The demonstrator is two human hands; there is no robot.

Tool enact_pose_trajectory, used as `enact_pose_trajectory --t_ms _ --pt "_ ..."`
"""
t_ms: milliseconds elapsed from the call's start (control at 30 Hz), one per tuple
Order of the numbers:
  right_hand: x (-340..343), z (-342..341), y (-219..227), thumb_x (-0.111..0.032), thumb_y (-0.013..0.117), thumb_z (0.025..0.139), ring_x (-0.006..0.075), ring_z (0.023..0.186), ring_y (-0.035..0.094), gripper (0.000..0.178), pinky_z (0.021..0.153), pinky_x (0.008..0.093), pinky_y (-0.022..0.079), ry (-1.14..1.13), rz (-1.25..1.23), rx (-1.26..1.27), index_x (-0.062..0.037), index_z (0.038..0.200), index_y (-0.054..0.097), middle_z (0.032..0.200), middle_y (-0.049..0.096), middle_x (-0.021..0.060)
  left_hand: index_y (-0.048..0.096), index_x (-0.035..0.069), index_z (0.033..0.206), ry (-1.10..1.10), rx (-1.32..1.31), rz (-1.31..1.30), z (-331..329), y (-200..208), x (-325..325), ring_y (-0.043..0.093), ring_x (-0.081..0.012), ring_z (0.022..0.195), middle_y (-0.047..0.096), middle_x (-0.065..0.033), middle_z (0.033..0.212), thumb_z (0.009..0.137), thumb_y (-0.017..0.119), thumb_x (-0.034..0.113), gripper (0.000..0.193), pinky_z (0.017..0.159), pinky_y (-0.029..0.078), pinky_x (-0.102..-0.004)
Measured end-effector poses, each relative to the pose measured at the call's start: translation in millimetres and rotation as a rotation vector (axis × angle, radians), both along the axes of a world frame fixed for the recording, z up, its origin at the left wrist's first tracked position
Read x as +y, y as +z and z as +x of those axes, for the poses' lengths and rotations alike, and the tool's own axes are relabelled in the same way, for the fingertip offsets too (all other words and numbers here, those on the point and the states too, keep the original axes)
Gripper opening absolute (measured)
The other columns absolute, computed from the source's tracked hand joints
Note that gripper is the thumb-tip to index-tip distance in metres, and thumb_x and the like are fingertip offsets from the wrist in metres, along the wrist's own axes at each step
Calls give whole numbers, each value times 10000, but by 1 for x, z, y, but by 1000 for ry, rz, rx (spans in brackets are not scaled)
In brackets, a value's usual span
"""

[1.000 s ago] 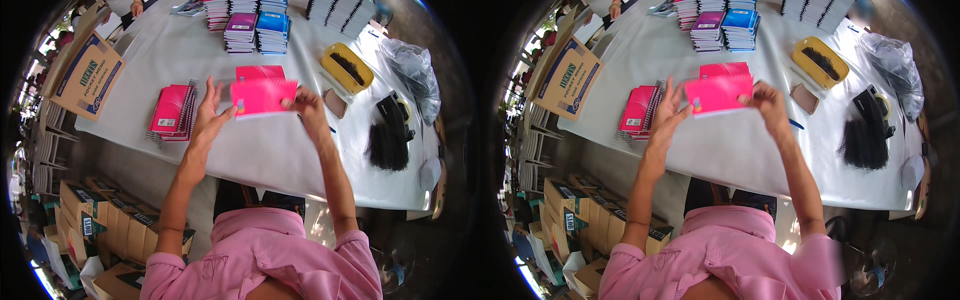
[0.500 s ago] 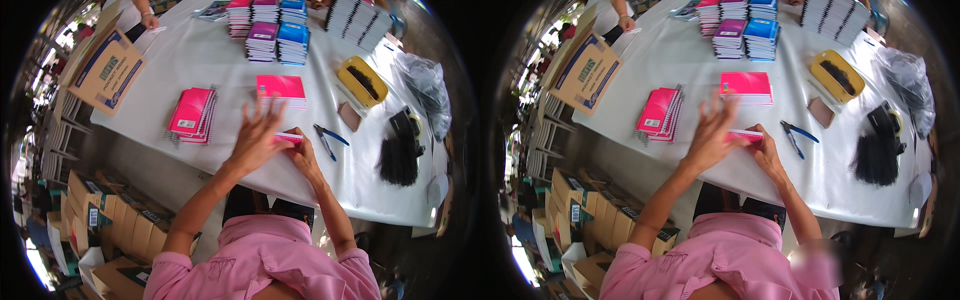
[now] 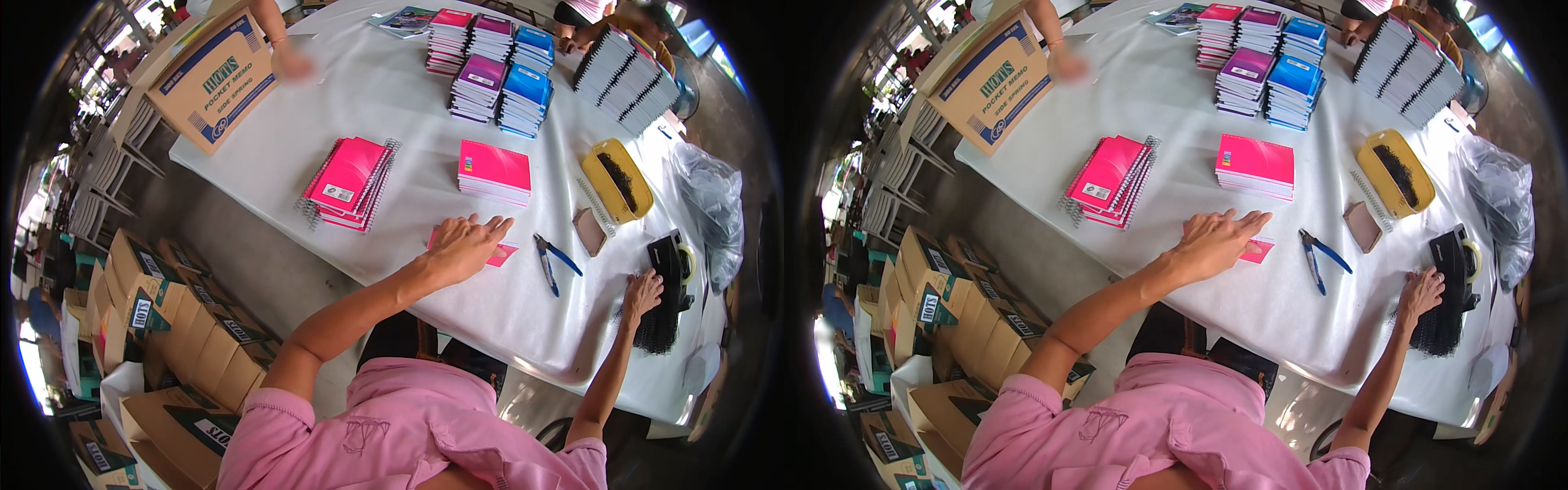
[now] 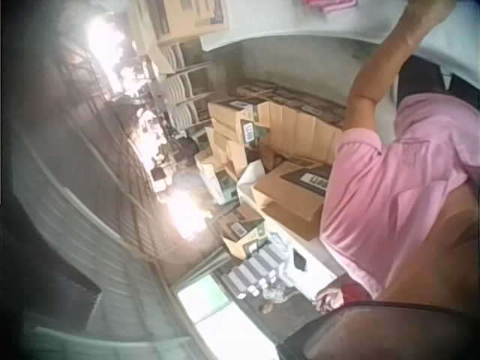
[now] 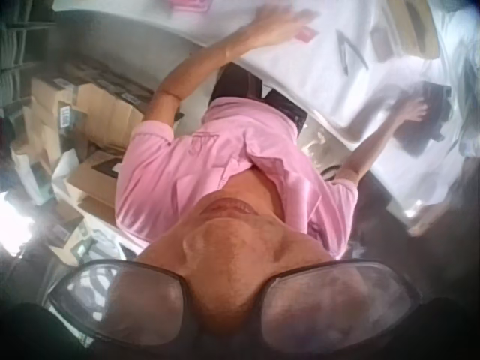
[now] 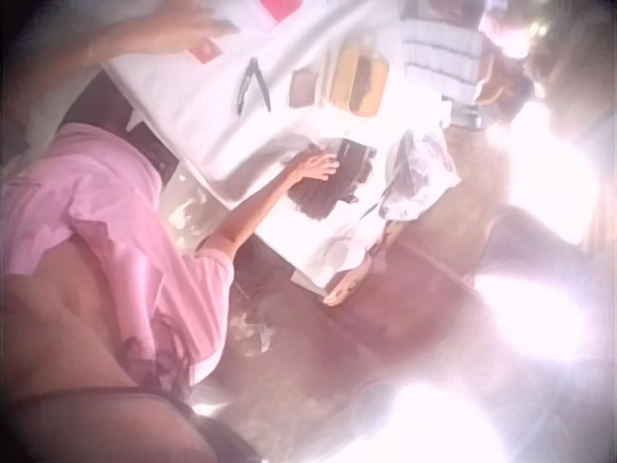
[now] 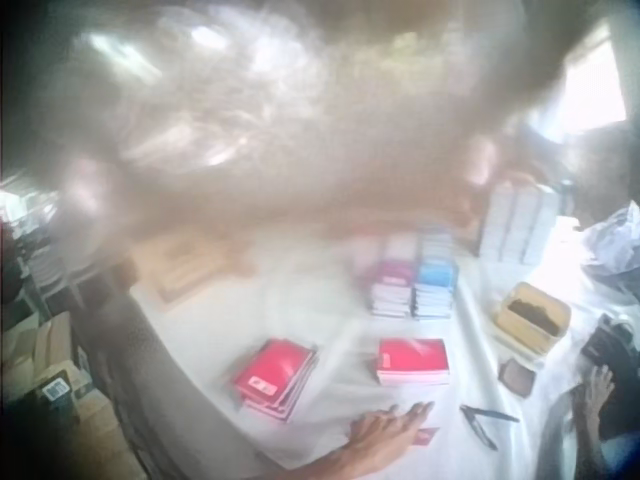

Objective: The person assembles spiral-bound notebooks by inserting a metal coil into the punched holes of a pink notebook cover and pages. They use pliers to secure the ends of the coil and a small block to smooth the binding. The finished notebooks are stacked on the table.

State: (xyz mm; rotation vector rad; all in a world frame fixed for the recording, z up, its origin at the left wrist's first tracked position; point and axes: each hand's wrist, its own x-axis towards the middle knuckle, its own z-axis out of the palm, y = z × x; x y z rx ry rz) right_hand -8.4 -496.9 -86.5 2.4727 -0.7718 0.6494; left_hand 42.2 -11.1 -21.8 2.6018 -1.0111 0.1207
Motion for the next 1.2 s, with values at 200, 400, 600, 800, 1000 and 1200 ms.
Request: enact_pose_trajectory --t_ms 200,400,600,800,1000,1200 --pt "-39 9 -11 -188 611 901 369 898 593 189 754 447 496 176 -59 -84 -45 1004 543 1043 550 201 435 27 1417 -16 12 -13 -1 4 -3 639 -361 1004 574 -121 1356 864 599 121 584 737 545 -488" --pt "-21 -5 8 -194 561 944 368 855 601 151 662 483 495 294 -29 -143 -47 977 553 950 554 204 433 9 1409 -2 -46 -1 0 -3 -2 649 -368 976 573 -124 1351 861 613 138 591 693 557 -474" --pt "-20 -12 41 -156 543 953 341 869 601 110 682 470 497 339 -40 -89 -84 1019 595 928 562 179 423 9 1415 -15 -16 7 0 -1 -3 654 -377 985 579 -126 1343 858 627 152 610 693 557 -478" --pt "31 10 65 -56 614 892 325 962 643 216 785 395 533 561 70 -90 -75 1105 649 1087 652 189 420 13 1417 1 -56 0 0 -8 -1 650 -382 1016 582 -127 1341 857 622 152 612 698 556 -483" --pt "204 11 83 63 663 824 180 787 624 228 738 297 510 947 1050 -48 -32 1030 673 934 660 87 414 12 1417 0 15 17 -3 3 -1 649 -370 1016 579 -126 1343 871 611 161 599 694 554 -491" --pt "286 18 79 83 666 806 125 767 573 236 665 284 438 1071 1310 80 -31 1011 692 882 639 49 409 8 1413 -16 28 -1 -3 3 -1 656 -346 989 580 -123 1339 898 604 207 586 666 551 -492"
